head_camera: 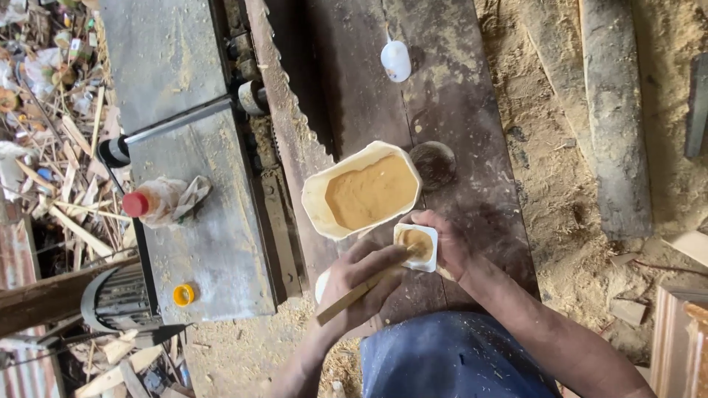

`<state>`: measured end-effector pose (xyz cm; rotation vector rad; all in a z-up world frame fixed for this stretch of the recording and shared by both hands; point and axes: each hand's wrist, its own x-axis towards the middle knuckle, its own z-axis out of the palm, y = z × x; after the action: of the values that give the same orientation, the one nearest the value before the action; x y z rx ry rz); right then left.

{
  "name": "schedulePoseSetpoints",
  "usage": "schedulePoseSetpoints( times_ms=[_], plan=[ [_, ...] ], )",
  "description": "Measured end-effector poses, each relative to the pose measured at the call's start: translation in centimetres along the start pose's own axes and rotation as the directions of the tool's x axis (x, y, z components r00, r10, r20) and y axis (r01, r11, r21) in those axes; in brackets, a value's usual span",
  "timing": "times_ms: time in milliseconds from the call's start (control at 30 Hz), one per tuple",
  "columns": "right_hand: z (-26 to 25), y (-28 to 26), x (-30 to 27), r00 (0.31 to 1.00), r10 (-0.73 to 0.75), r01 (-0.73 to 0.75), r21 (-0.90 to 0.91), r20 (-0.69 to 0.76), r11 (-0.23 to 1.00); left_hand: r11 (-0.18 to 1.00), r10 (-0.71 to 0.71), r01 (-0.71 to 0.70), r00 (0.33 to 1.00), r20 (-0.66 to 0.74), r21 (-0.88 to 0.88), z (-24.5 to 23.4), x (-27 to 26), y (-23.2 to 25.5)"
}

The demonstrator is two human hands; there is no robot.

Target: Mixing wood filler by pouring liquid hardener into a container of paste and stirring it with a wooden stick.

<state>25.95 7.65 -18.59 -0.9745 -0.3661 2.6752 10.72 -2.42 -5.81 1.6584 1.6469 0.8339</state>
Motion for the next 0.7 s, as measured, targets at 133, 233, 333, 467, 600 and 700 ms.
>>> schedulePoseSetpoints(
  times_ms=[133, 233, 333, 467, 600, 700],
  plan=[
    [-0.8, 1.7, -0.5, 0.993, -0.077, 0.062, -0.164, -0.089, 0.984, 0.985, 0.143, -0.134, 0.987, -0.080, 0.113, 0.2, -0.5, -0.1],
    [-2.0, 2.3, -0.8, 0.966, -0.129, 0.093, -0.163, -0.224, 0.982, 0.966, 0.207, -0.204, 0.978, -0.006, 0.160, 0.9, -1.6, -0.2],
    [-2.8, 2.3, -1.0, 0.935, -0.045, 0.019, -0.078, -0.353, 0.997, 0.958, 0.243, -0.254, 0.966, 0.089, 0.134, 2.3, -2.3, 0.3],
    [-1.9, 2.5, -2.2, 0.944, -0.061, 0.036, -0.083, -0.325, 0.996, 0.964, 0.247, -0.245, 0.969, -0.004, 0.098, 2.2, -1.5, 2.0],
    [-2.6, 1.7, -2.6, 0.949, -0.097, 0.056, -0.145, -0.299, 0.988, 0.900, 0.306, -0.312, 0.950, 0.069, 0.305, 2.7, -2.3, 1.4],
    [-2.7, 1.4, -2.6, 0.934, -0.075, 0.003, -0.202, -0.350, 0.979, 0.925, 0.287, -0.313, 0.947, 0.147, 0.214, 3.8, -3.0, 2.1]
  ],
)
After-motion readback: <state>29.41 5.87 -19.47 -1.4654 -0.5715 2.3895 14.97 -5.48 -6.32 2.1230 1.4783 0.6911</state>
